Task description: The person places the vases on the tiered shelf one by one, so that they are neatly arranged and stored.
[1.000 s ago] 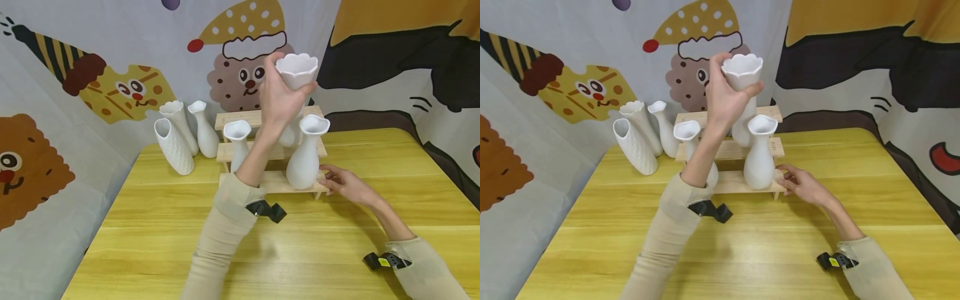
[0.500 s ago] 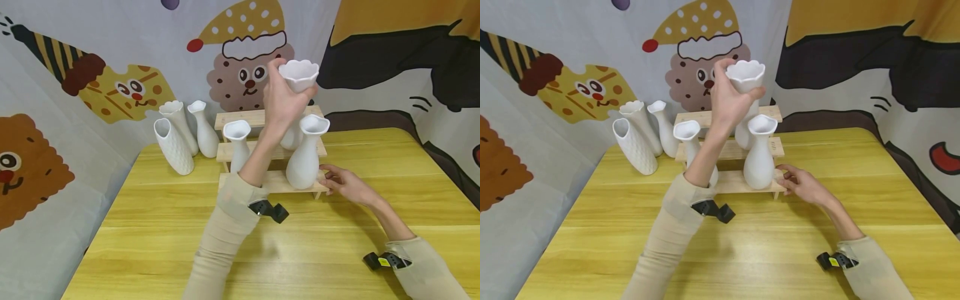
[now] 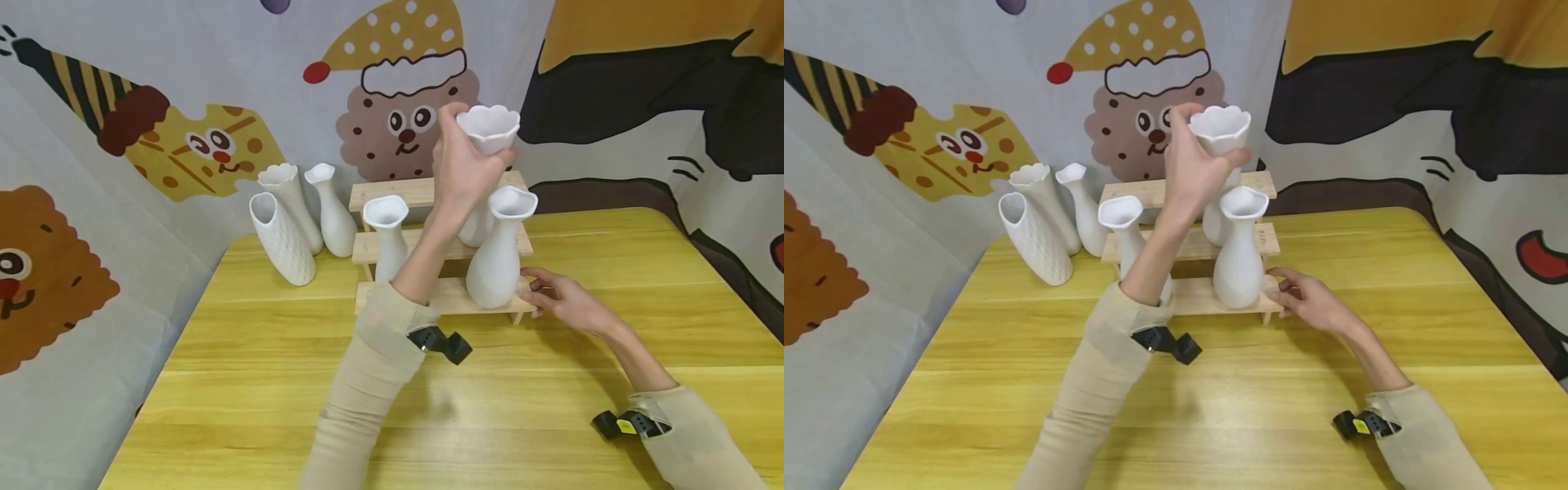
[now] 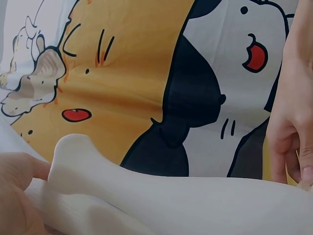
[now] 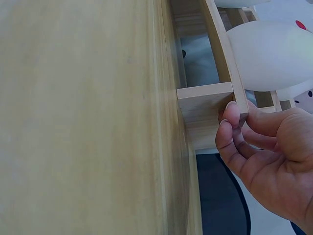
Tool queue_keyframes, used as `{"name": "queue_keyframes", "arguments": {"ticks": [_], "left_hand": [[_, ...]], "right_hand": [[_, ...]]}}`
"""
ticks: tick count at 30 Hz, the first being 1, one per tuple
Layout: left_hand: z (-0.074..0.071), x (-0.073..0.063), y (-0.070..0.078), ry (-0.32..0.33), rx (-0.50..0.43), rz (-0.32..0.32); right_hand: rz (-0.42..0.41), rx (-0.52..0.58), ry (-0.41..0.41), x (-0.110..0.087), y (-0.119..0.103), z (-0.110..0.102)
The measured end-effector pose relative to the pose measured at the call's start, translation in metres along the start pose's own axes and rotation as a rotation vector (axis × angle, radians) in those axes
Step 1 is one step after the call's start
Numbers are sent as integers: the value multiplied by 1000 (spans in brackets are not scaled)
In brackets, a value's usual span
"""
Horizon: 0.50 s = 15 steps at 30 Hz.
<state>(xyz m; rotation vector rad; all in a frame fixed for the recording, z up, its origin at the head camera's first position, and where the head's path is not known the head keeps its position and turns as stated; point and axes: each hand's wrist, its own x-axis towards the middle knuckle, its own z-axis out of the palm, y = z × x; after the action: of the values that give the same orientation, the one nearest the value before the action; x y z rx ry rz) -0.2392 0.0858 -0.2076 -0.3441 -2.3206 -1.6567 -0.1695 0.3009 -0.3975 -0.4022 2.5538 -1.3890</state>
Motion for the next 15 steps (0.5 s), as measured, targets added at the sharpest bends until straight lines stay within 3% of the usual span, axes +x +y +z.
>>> {"name": "queue_keyframes", "arguments": {"ticks": [15], "left_hand": [[1, 0, -2, -64, 19, 0]], "right_hand": [[0, -2, 1, 0, -2, 0]]}}
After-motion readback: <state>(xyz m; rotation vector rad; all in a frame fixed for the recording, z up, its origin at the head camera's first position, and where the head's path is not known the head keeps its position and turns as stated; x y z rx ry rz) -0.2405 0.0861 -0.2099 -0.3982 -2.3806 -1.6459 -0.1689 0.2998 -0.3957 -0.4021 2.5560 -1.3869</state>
